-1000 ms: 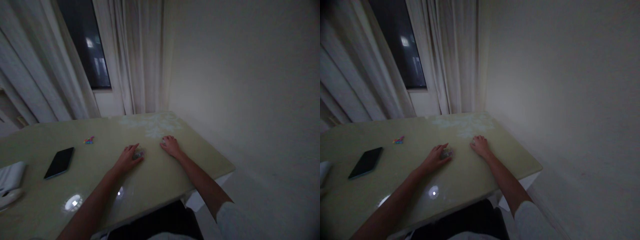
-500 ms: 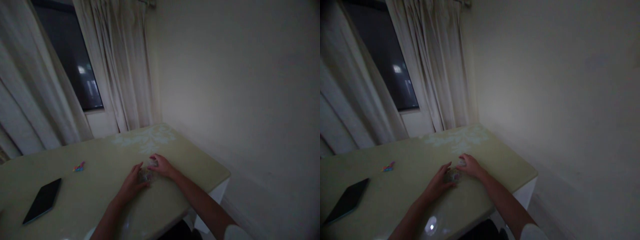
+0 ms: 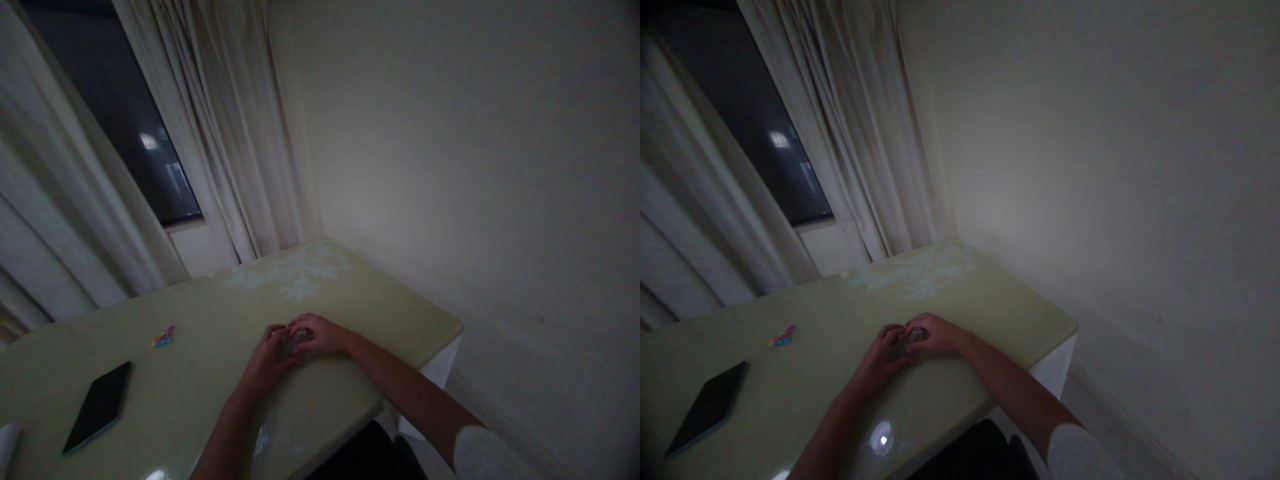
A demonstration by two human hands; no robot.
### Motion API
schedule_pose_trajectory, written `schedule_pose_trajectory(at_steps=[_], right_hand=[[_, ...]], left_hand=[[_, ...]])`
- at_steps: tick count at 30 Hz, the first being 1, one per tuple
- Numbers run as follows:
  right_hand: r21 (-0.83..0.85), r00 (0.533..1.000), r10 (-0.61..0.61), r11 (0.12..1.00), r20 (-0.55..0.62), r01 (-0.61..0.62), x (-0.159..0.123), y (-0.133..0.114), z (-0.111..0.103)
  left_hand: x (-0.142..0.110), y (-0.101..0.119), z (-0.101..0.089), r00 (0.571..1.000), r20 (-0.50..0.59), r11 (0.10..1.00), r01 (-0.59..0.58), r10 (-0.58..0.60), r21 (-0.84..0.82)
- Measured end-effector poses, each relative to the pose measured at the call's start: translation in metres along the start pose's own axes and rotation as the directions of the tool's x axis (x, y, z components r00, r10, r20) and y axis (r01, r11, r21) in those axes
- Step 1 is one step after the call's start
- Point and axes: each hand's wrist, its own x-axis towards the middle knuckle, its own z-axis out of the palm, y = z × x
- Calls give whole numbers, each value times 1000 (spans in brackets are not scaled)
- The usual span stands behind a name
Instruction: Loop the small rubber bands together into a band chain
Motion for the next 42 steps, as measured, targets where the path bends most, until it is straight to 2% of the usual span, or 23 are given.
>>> schedule_pose_trajectory(at_steps=[8, 13, 19, 42], right_hand=[[21, 998, 61, 998, -30, -60, 0, 3, 4], [38, 989, 146, 989, -25, -145, -2, 3, 4], [73, 981, 195, 978, -16, -194, -3, 5, 4], [135, 979, 203, 971, -19, -199, -1, 10, 6]], left_hand=[[-1, -1, 2, 1000, -15, 1000, 17, -17, -2], [-1, 0, 0, 1000, 8, 1000, 12, -11, -18], [1, 4, -1, 1000, 19, 999, 12, -11, -39], [-1, 4, -1, 999, 52, 995, -8, 13, -98]])
